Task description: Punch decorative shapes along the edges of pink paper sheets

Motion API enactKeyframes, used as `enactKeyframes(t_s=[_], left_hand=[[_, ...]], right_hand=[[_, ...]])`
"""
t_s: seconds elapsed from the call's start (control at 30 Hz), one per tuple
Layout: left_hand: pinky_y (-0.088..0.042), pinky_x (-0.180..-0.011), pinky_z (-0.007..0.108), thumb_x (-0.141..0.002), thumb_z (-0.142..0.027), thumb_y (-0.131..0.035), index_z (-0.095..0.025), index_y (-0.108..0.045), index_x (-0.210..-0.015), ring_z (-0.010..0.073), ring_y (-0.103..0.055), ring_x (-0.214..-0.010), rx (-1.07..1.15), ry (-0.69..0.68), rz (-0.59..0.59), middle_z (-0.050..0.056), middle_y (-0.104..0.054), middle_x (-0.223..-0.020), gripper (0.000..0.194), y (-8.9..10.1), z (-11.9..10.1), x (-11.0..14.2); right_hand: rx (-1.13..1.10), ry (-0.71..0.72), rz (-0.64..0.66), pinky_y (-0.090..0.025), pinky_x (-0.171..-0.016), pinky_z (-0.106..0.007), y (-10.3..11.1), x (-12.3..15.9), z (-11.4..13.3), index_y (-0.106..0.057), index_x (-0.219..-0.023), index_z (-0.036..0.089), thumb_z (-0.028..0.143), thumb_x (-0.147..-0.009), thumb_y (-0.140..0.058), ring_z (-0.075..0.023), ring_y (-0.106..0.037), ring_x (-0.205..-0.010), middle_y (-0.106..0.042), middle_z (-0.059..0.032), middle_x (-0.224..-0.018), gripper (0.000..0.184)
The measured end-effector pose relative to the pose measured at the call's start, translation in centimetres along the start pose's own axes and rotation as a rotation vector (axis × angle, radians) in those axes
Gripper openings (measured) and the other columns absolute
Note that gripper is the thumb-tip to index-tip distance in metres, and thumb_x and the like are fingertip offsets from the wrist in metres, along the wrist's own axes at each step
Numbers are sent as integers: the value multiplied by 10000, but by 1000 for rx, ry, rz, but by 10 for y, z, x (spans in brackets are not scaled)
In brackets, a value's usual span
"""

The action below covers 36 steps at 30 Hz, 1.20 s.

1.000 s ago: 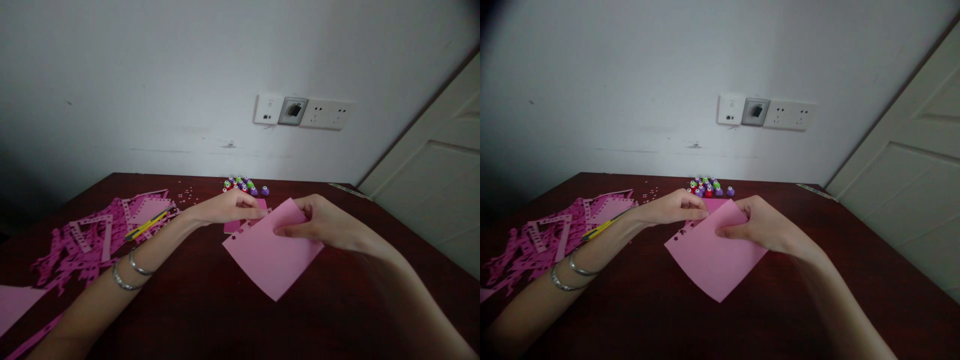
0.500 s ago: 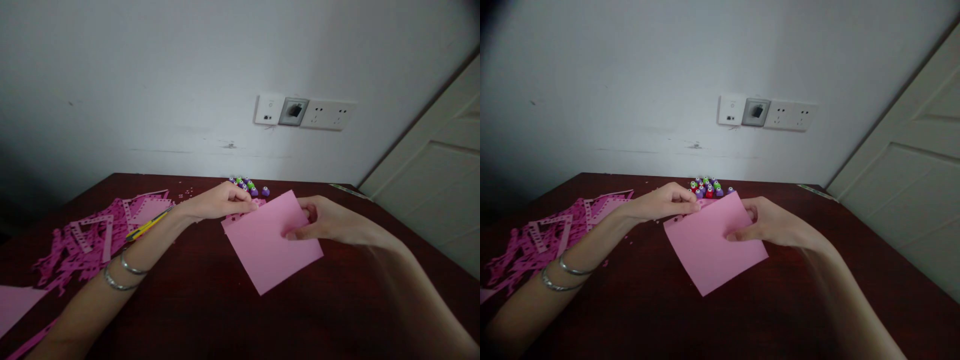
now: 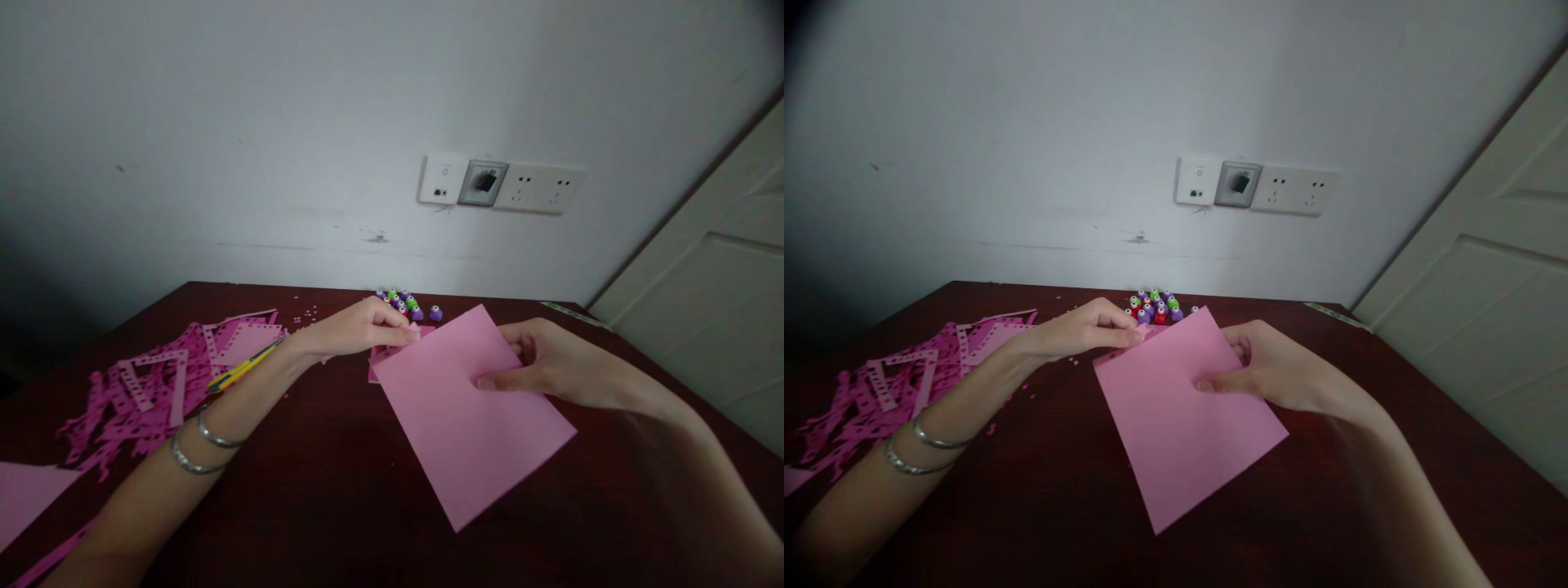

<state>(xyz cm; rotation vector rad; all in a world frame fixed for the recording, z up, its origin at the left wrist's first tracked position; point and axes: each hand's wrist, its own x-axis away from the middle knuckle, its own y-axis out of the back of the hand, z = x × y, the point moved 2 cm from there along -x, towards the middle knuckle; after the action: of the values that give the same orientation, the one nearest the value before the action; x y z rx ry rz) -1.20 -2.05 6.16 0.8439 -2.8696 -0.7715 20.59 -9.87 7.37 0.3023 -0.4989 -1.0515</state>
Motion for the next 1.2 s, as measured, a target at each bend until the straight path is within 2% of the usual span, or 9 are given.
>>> enactKeyframes(t_s=[0.13,0.23,0.47,0.6,0.8,1.03,1.13,1.2], left_hand=[[-373,-546,224,-844,-399,-501,-123,-574,-618,81,-472,-558,35,10,2,5,-540,-600,364,2,0,1],[-371,-534,218,-842,-419,-502,-128,-585,-649,81,-473,-553,1,25,17,-6,-534,-595,359,4,1,2],[-377,-506,198,-822,-427,-534,-135,-562,-625,75,-475,-537,-15,27,159,-18,-507,-572,353,7,1,5],[-376,-490,188,-833,-413,-527,-135,-541,-594,68,-474,-524,-23,27,155,-21,-496,-555,367,8,-1,6],[-417,-510,186,-841,-410,-520,-127,-574,-647,60,-504,-509,-4,49,153,-2,-563,-594,347,11,2,6],[-406,-512,201,-842,-412,-514,-128,-574,-635,78,-521,-536,-4,54,148,21,-579,-623,356,14,1,8],[-402,-533,206,-853,-401,-496,-138,-572,-640,81,-515,-551,-63,60,136,14,-569,-617,347,25,-2,14],[-397,-561,208,-851,-394,-496,-144,-577,-641,82,-513,-567,-154,76,70,11,-569,-618,337,42,-4,23]], right_hand=[[-38,-21,9,-521,-572,-257,1,4,0,-664,-1007,211,363,-701,-695,-205,-664,-719,-711,-44,-888,344],[-64,-14,-4,-514,-558,-243,3,6,0,-654,-1049,223,351,-709,-694,-190,-663,-696,-714,-40,-881,365],[6,-29,-29,-519,-557,-262,7,7,-2,-651,-1023,199,440,-714,-675,-223,-663,-729,-706,-65,-897,393],[19,-40,-17,-530,-568,-275,7,8,-2,-659,-1003,190,451,-712,-672,-229,-665,-730,-705,-67,-896,391],[1,-37,-5,-530,-550,-256,9,12,-2,-658,-1021,193,408,-731,-669,-218,-673,-711,-709,-58,-893,361],[7,-58,-15,-517,-525,-242,11,16,-2,-662,-992,185,395,-732,-682,-214,-672,-694,-716,-62,-879,336],[-10,-61,-29,-518,-538,-243,15,18,-3,-647,-1046,183,392,-747,-671,-211,-671,-703,-714,-67,-891,366],[-28,-58,-61,-515,-545,-242,22,19,-7,-633,-1089,181,389,-758,-661,-200,-667,-699,-713,-67,-887,391]])
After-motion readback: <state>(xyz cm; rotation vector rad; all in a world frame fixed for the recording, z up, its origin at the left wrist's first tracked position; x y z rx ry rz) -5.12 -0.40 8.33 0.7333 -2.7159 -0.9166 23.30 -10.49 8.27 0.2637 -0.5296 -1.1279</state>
